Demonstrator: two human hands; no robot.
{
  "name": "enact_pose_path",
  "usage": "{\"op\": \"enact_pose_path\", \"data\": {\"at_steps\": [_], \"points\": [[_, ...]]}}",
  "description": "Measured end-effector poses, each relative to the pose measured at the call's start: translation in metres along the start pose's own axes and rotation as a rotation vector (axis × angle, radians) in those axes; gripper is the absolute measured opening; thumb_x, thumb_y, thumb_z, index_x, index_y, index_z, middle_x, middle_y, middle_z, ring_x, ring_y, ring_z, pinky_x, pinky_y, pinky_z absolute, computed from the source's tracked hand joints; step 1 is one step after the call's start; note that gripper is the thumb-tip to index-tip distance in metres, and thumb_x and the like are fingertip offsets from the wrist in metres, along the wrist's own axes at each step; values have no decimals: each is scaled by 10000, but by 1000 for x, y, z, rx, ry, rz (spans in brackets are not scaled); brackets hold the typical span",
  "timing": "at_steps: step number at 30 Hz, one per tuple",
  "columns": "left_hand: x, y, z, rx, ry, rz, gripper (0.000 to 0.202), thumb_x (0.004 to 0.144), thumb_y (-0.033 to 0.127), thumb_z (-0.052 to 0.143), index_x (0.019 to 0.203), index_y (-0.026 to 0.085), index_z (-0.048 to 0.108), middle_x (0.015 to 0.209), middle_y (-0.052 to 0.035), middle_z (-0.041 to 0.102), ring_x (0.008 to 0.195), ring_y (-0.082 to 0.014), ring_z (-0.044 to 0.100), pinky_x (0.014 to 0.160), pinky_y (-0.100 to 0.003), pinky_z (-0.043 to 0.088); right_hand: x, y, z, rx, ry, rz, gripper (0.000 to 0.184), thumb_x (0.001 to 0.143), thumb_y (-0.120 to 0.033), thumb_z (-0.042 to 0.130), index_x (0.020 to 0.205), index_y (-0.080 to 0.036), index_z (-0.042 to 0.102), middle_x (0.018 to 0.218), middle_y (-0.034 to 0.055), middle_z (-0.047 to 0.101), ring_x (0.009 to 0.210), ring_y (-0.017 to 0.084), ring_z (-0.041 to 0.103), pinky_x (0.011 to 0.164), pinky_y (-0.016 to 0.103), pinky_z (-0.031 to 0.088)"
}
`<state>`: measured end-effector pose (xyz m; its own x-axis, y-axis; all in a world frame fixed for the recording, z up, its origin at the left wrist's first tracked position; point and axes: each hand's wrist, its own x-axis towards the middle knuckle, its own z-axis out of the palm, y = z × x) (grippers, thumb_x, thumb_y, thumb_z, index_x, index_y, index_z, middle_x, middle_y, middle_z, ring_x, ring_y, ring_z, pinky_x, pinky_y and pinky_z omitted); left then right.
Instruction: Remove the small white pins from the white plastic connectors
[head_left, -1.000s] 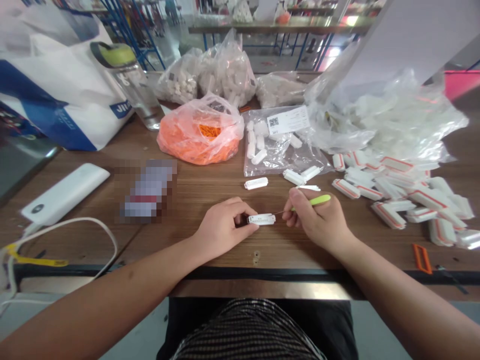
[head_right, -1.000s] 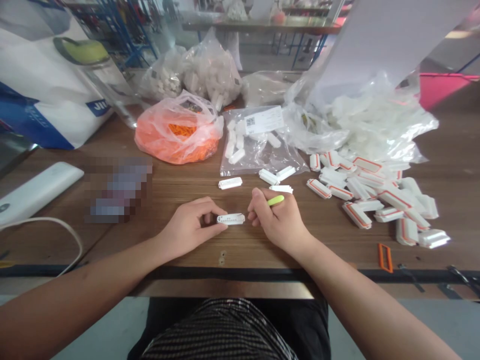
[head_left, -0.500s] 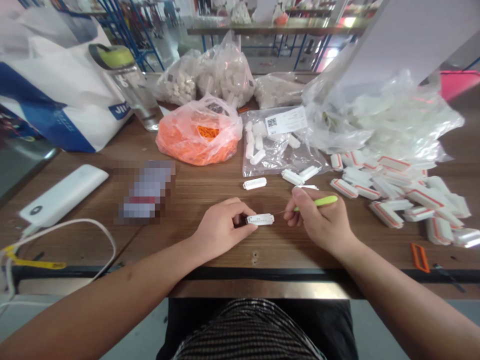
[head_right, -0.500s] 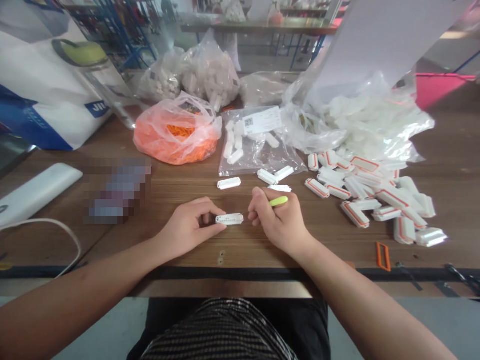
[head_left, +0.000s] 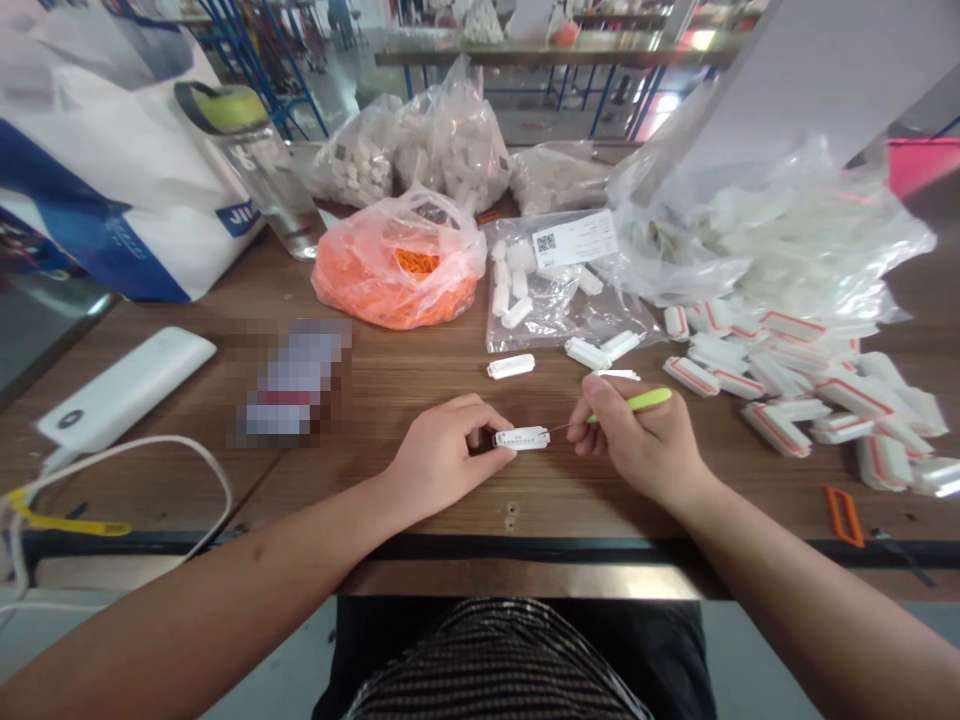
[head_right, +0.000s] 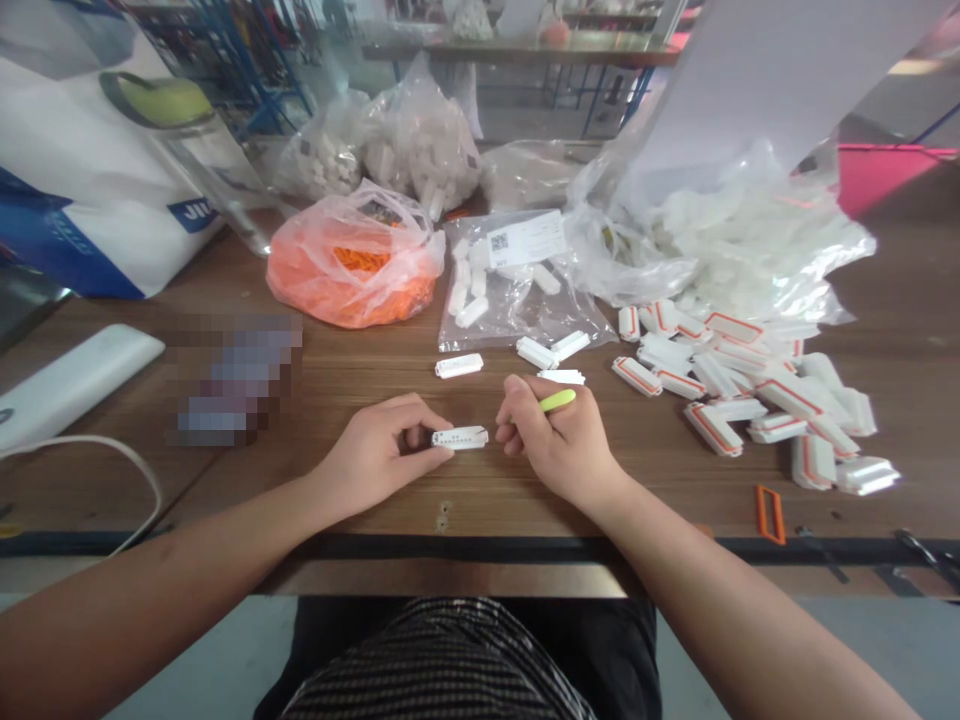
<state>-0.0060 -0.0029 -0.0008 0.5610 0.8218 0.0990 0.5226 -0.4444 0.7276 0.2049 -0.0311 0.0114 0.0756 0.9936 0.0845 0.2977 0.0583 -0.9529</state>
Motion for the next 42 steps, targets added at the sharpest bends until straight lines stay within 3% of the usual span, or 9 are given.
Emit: {"op": "enact_pose_path", "data": {"at_steps": [12,19,30,42], "points": [[0,1,-1,-8,-8,-24,118,783,206,707,901,213,708,704,33,531,620,-105,501,617,-255,403,-1,2,0,-76,-45,-31,462,957,-440,460,605,-167,581,534,7,617,424,90,587,403,190,445],[1,2,-1,-10,-11,-33,108,784,201,704,892,207,715,681,36,511,620,-107,495,610,-254,386,-4,-4,2,-206,-103,-165,444,972,-358,452,586,-176,572,508,-8,584,457,85,553,496,217,460],[0,-1,0,-5,-3,-20,121,781,204,711,902,205,710,713,31,535,629,-103,503,630,-256,402,-1,0,1,-17,45,-46,460,951,-407,476,581,-161,594,507,10,609,400,79,567,385,172,445],[-1,-1,-1,-6,-2,-20,120,778,204,712,898,210,710,707,34,532,623,-101,502,624,-252,402,-2,3,3,-17,34,-65,457,956,-389,470,583,-156,596,509,9,607,404,74,563,390,166,449]]}}
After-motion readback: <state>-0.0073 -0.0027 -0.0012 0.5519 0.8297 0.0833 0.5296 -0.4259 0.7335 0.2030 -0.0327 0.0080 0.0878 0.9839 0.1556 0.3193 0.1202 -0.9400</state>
